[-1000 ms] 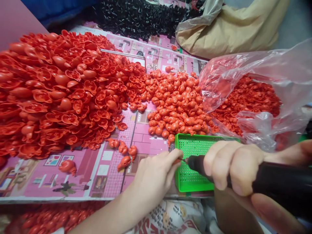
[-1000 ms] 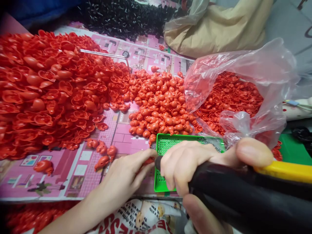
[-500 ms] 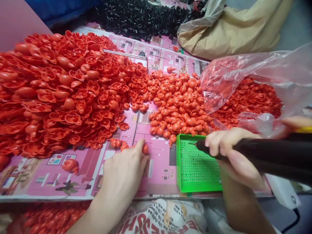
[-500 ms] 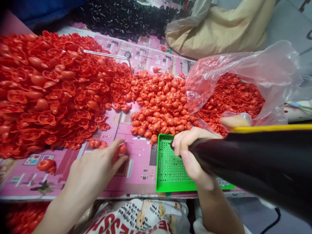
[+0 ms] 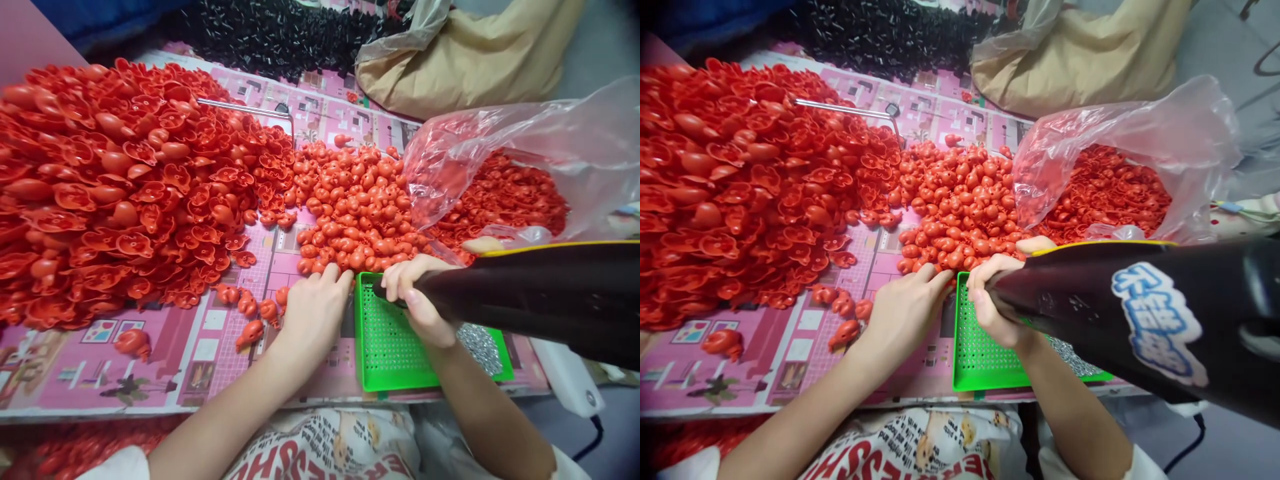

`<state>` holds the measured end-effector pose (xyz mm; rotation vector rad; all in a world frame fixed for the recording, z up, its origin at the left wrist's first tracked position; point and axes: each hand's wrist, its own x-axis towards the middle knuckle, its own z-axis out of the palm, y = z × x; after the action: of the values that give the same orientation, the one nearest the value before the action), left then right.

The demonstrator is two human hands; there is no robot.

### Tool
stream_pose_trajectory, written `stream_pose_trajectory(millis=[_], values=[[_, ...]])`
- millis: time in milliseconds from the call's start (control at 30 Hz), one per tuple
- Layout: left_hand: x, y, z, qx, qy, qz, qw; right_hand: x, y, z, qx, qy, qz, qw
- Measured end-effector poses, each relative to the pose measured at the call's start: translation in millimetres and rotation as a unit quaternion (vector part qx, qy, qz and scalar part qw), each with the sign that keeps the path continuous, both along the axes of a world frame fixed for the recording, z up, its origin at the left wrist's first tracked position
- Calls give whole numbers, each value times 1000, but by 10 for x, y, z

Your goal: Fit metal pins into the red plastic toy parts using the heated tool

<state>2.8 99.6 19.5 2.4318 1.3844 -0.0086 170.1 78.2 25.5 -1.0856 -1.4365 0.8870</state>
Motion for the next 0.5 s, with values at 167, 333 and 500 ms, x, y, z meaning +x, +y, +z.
stream_pose_trajectory(millis=[167, 333, 500], values=[[-81, -49, 14, -26, -16, -2, 1000, 4, -8, -9, 5, 1, 6, 1000], [-165, -159, -51, -75, -72, -10, 995, -11, -20, -3, 8, 21, -3, 1000], [-199, -251, -65, -115, -128, 20, 985, -11, 2, -67, 2, 6, -8, 1000]])
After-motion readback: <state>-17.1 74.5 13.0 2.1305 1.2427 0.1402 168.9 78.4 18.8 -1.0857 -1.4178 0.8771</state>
